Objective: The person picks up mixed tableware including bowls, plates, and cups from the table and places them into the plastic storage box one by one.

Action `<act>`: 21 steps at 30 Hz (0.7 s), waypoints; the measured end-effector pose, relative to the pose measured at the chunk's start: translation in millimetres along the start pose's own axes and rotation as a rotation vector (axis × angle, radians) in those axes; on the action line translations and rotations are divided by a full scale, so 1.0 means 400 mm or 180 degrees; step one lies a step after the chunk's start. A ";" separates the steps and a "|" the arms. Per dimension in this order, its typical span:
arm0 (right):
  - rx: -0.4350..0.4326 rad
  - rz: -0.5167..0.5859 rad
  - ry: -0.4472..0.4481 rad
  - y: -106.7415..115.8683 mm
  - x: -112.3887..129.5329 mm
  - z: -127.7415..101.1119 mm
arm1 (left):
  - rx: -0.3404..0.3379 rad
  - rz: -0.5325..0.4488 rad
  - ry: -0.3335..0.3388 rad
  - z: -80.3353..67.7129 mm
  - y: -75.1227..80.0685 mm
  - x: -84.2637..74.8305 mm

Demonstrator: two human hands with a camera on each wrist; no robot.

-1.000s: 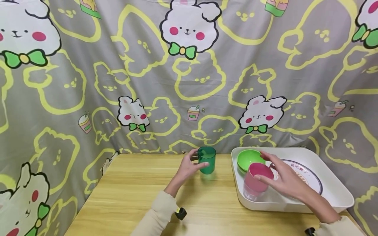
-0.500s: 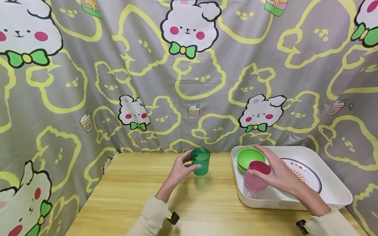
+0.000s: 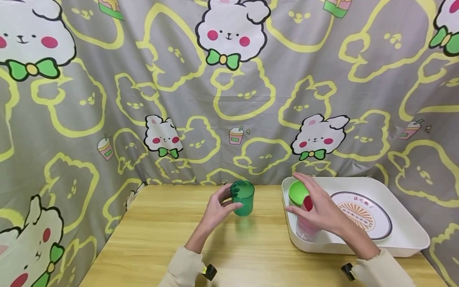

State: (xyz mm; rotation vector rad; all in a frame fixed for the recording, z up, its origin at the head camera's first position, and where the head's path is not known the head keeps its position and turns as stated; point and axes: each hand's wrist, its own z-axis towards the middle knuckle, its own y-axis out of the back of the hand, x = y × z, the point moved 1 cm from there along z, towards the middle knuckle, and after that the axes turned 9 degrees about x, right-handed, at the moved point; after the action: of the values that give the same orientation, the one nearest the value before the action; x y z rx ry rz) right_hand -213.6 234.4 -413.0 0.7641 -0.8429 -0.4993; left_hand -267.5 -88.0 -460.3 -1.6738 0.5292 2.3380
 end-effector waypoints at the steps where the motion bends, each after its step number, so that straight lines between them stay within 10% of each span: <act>1: 0.0002 0.0012 -0.0014 -0.004 0.003 0.002 | 0.0017 0.0040 -0.0031 -0.002 -0.001 -0.003; 21: 0.0195 0.1022 0.0261 -0.090 0.072 0.069 | 0.0197 0.0191 -0.0291 -0.015 -0.032 -0.058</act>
State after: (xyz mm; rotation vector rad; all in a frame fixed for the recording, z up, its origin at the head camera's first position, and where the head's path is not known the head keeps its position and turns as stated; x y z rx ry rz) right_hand -222.7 181.4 -415.2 0.6842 -0.8874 -0.1563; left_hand -249.7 -78.1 -442.2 -1.5363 0.6355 2.4004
